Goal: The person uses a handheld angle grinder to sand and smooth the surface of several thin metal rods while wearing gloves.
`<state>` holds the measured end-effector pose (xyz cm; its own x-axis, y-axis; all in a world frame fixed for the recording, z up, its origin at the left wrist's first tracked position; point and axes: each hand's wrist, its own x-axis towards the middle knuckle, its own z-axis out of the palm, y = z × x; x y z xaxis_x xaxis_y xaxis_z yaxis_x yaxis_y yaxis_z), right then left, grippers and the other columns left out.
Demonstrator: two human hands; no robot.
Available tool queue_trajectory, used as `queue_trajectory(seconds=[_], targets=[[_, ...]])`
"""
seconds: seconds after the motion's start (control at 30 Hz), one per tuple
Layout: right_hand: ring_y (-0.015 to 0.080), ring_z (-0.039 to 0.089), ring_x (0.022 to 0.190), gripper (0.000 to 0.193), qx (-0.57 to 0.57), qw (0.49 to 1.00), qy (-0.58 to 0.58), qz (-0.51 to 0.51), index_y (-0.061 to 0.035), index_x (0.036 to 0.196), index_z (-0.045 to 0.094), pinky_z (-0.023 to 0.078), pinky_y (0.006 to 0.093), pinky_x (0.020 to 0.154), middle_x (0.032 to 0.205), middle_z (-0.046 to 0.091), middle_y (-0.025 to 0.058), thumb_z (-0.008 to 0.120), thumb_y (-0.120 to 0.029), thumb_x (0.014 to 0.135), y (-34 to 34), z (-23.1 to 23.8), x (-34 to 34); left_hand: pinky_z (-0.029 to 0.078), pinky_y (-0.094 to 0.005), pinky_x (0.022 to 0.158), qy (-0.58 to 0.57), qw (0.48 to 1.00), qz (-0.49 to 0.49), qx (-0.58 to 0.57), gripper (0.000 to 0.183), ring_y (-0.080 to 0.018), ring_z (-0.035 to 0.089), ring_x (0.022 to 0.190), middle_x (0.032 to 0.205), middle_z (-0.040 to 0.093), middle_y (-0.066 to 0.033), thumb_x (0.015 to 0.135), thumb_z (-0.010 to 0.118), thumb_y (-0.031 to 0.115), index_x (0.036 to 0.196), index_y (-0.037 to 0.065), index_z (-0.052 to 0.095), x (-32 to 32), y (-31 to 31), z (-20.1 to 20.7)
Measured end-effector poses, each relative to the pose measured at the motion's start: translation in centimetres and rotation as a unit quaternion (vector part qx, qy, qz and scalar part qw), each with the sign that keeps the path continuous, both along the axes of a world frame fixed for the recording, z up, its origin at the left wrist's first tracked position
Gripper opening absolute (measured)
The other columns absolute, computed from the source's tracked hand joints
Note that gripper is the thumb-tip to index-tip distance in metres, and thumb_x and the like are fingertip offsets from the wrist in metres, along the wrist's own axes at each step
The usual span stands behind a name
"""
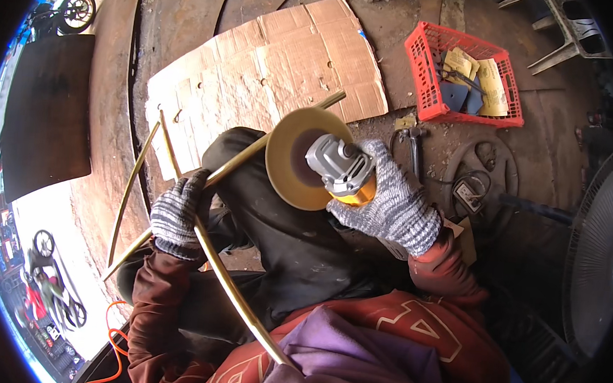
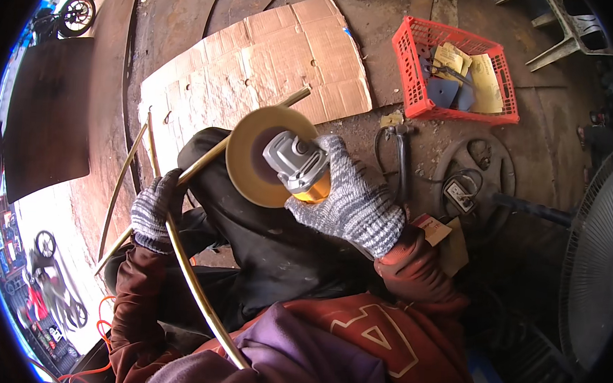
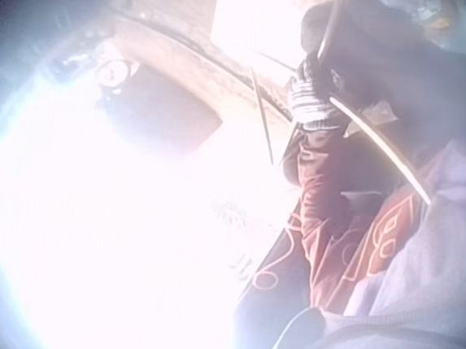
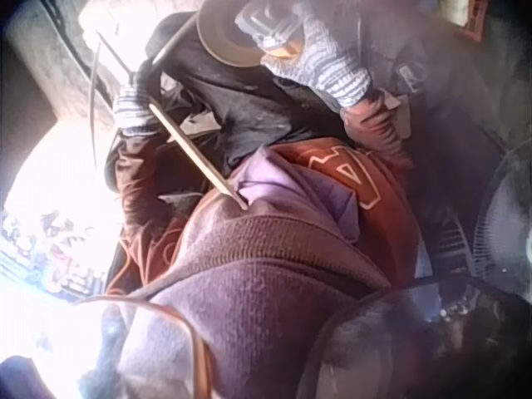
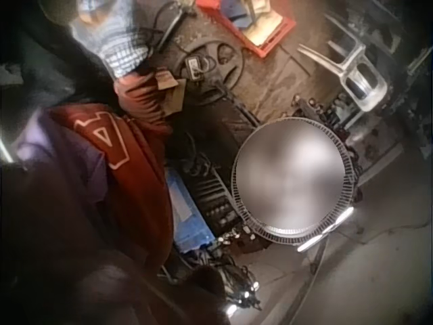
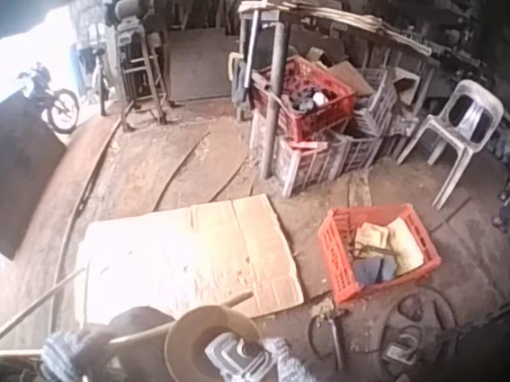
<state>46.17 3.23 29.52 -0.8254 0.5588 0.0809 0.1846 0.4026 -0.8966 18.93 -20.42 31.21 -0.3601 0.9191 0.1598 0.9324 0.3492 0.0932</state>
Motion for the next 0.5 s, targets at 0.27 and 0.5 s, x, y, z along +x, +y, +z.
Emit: queue_trajectory(seconds=[0.27,0.5], targets=[[0.0276,0.063,0.111,0.084,0.056,0.996,-0.040,-0.049,-0.0039,0.137,0.041,0.051,0.0420,0.097,0.121,0.061,0.0177,0.092,-0.021,0.071,2.0,0.4,0.9,0.051,-0.0474,0.064,0.002,1.000,0.004,-0.007,0.031,-0.0340,0.066,0.072,0.087,0.066,-0.0117,0.094,0.068,0.020,0.123,0.013,0.066,0.2,0.2,0.3],[0.0293,0.064,0.113,0.087,0.025,0.999,0.019,-0.018,-0.0010,0.137,0.045,0.051,0.0416,0.099,0.124,0.060,0.0182,0.094,-0.028,0.071,0.2,-0.1,-0.2,0.051,-0.0466,0.066,-0.011,1.000,0.002,0.000,0.031,-0.0335,0.066,0.075,0.089,0.067,-0.0120,0.094,0.067,0.020,0.124,0.013,0.066,0.0,0.0,0.0]])
